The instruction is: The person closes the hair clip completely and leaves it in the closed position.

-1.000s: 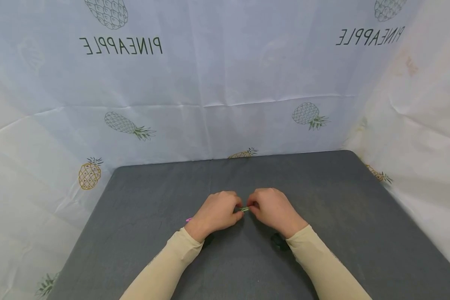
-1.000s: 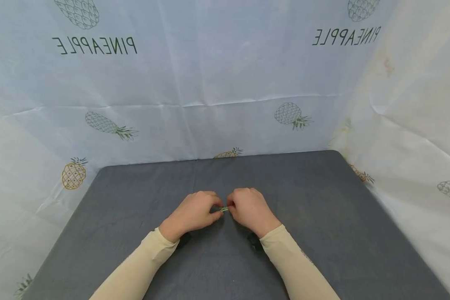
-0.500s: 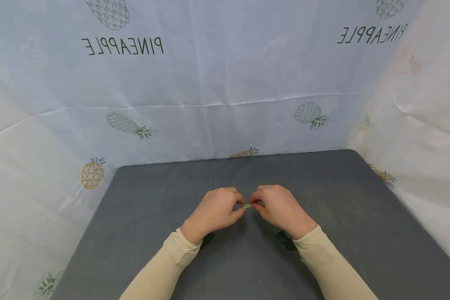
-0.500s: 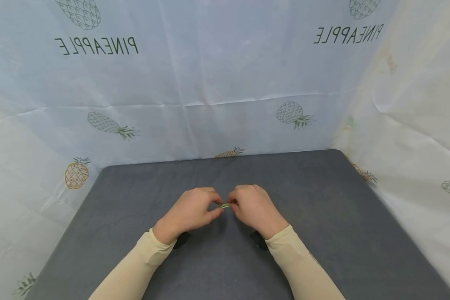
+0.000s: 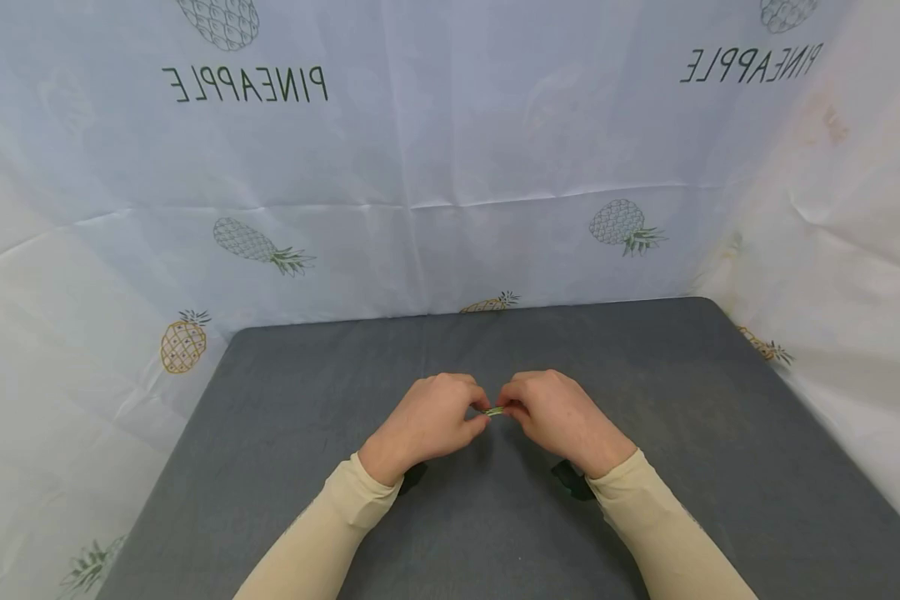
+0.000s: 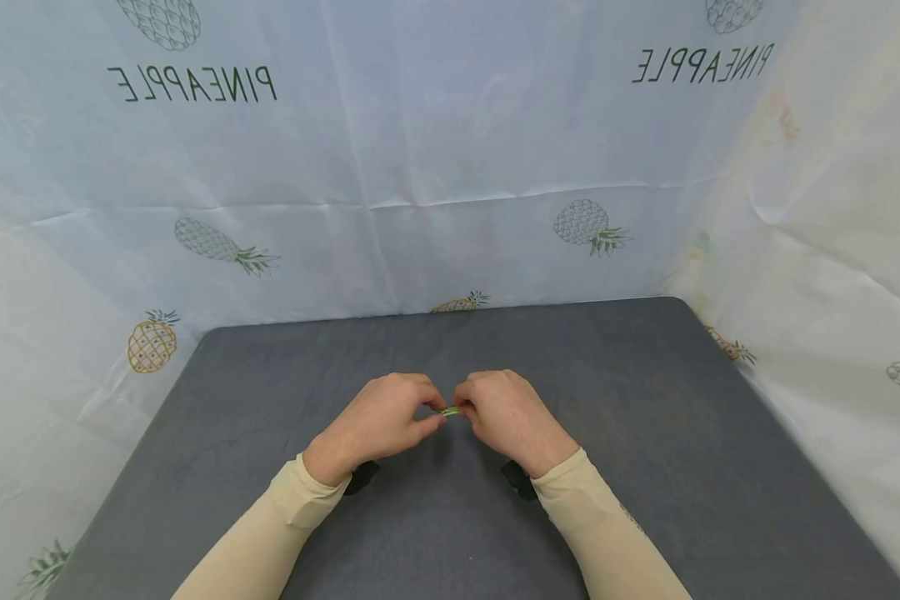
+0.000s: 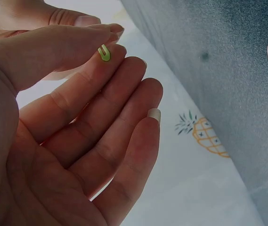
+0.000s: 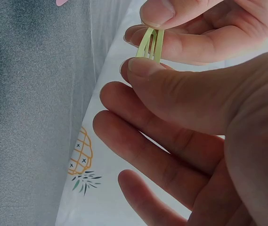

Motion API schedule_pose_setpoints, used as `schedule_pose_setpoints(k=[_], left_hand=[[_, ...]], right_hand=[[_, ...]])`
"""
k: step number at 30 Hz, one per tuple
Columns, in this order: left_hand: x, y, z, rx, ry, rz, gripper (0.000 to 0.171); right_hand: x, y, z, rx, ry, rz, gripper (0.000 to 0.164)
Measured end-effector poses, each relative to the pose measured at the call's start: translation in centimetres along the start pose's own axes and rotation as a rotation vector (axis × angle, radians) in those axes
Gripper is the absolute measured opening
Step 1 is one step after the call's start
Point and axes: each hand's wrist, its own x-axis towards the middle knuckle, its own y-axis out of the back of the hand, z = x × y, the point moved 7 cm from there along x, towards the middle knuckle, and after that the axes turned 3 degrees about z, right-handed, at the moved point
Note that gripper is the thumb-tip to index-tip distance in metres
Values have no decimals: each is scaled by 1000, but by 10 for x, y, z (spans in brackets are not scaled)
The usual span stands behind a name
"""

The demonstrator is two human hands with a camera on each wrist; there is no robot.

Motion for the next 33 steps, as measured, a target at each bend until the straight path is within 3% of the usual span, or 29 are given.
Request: schedule_pose_setpoints(k=[23, 33], left_hand=[[0, 3, -3, -45, -10, -37, 4], [0, 5, -2, -11, -28, -25, 5]], right_hand=[[2, 0, -5, -3, 26, 8, 12], [2, -2, -7, -1, 30, -4, 13]])
